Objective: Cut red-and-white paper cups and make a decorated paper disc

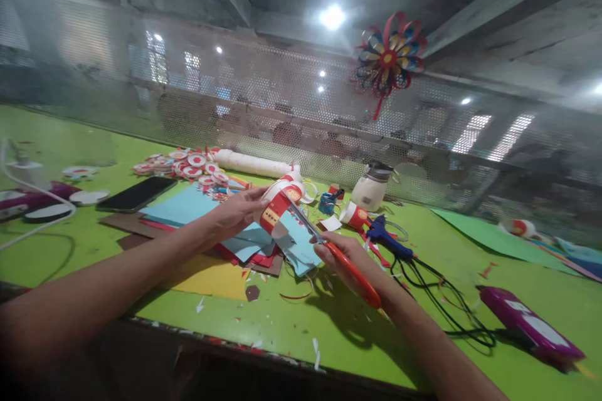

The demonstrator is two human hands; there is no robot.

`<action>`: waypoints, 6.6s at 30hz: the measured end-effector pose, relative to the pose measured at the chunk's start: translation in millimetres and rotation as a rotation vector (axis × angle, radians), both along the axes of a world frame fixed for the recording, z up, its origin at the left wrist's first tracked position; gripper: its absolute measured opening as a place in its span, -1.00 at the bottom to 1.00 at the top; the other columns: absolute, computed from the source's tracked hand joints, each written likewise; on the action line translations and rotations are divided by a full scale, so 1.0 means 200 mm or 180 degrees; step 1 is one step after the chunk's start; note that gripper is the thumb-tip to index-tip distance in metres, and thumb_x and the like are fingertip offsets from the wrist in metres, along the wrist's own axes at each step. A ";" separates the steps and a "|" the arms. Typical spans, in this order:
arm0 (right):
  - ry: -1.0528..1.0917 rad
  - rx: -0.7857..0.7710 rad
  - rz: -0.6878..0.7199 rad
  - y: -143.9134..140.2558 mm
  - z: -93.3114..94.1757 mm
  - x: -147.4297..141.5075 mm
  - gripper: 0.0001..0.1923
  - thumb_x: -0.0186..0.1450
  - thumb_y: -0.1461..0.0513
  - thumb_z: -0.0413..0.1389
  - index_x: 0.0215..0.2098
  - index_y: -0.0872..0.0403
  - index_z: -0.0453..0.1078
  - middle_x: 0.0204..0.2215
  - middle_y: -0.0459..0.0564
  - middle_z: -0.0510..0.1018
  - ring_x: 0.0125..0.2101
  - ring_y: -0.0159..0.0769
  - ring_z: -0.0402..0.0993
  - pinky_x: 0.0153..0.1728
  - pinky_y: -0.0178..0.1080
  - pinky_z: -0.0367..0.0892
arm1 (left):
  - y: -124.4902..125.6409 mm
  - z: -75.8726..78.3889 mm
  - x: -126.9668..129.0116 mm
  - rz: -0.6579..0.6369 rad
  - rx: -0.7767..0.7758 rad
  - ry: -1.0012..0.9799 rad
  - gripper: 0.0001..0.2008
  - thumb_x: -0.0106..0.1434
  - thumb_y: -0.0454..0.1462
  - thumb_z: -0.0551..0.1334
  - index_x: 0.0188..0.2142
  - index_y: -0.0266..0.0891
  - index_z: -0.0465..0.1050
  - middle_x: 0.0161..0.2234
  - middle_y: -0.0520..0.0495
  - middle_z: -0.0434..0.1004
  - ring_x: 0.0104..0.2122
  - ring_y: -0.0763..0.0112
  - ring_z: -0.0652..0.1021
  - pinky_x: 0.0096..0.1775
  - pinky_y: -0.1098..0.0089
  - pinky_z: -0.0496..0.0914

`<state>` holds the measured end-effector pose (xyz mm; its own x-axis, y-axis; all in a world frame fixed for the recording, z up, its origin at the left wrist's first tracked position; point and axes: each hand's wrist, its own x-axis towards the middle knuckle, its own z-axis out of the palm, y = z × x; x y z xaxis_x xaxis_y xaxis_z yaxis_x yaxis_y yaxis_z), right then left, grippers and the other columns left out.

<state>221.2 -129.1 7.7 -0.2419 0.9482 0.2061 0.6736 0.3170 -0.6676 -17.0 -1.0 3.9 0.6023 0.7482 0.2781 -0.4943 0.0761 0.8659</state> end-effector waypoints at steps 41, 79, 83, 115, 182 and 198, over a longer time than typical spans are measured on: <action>0.0143 -0.0342 0.0030 -0.02 0.03 0.00 -0.57 0.31 -0.08 -0.08 -0.29 0.11 0.35 -0.64 -0.19 0.21 -0.63 -0.44 0.16 -0.59 -0.34 0.14 | 0.02 -0.03 -0.01 0.0027 0.0086 0.0267 -0.80 0.08 -0.29 0.33 -0.31 -0.37 0.49 -0.37 -0.15 0.57 -0.39 0.39 0.53 -0.24 0.34 0.35; -0.0714 -0.0030 0.0024 -0.02 0.02 -0.01 -0.51 0.30 -0.04 -0.04 0.00 0.09 0.40 -0.41 -0.01 0.51 -0.44 -0.28 0.37 -0.41 -0.24 0.27 | 0.02 -0.04 0.02 0.0464 0.0218 0.0349 -0.81 0.08 -0.22 0.33 -0.42 -0.32 0.41 -0.43 -0.10 0.53 -0.46 0.44 0.49 -0.34 0.37 0.33; -0.0742 0.0043 0.0075 -0.02 0.04 -0.02 -0.53 0.31 -0.03 -0.05 -0.01 0.09 0.42 -0.37 0.01 0.53 -0.41 -0.25 0.40 -0.40 -0.25 0.29 | 0.00 -0.03 0.02 0.0406 0.0122 0.0317 -0.83 0.08 -0.25 0.32 -0.42 -0.34 0.42 -0.43 -0.09 0.53 -0.46 0.44 0.50 -0.33 0.37 0.35; -0.0781 -0.0036 0.0202 -0.01 0.02 0.00 -0.54 0.31 0.01 -0.03 0.03 0.10 0.37 -0.28 0.05 0.53 -0.34 -0.22 0.42 -0.33 -0.23 0.31 | 0.02 -0.05 0.02 0.0346 0.0140 0.0294 -0.82 0.07 -0.24 0.32 -0.40 -0.34 0.44 -0.44 -0.10 0.51 -0.43 0.41 0.49 -0.31 0.37 0.34; -0.0808 0.0241 -0.0181 -0.01 0.01 -0.05 -0.63 0.26 -0.01 0.00 -0.30 0.09 0.48 -0.50 -0.06 0.47 -0.50 -0.30 0.34 -0.49 -0.30 0.21 | 0.03 -0.07 0.02 0.0186 0.0249 0.0211 -0.79 0.17 -0.21 0.25 -0.27 -0.33 0.49 -0.33 -0.18 0.56 -0.31 0.31 0.53 -0.24 0.32 0.37; -0.0778 0.0567 -0.0291 -0.07 0.14 0.05 -0.56 0.23 0.02 0.06 -0.04 0.11 0.43 -0.30 0.05 0.56 -0.32 -0.17 0.47 -0.32 -0.20 0.36 | 0.08 -0.02 -0.07 0.0389 0.0383 0.0387 -0.81 0.09 -0.23 0.31 -0.38 -0.35 0.43 -0.43 -0.05 0.49 -0.45 0.46 0.47 -0.35 0.44 0.31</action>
<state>231.7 -142.1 34.8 -0.2201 0.9225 0.3171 0.8384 0.3450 -0.4219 -30.0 14.4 0.8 0.5437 0.7836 0.3007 -0.3848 -0.0857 0.9190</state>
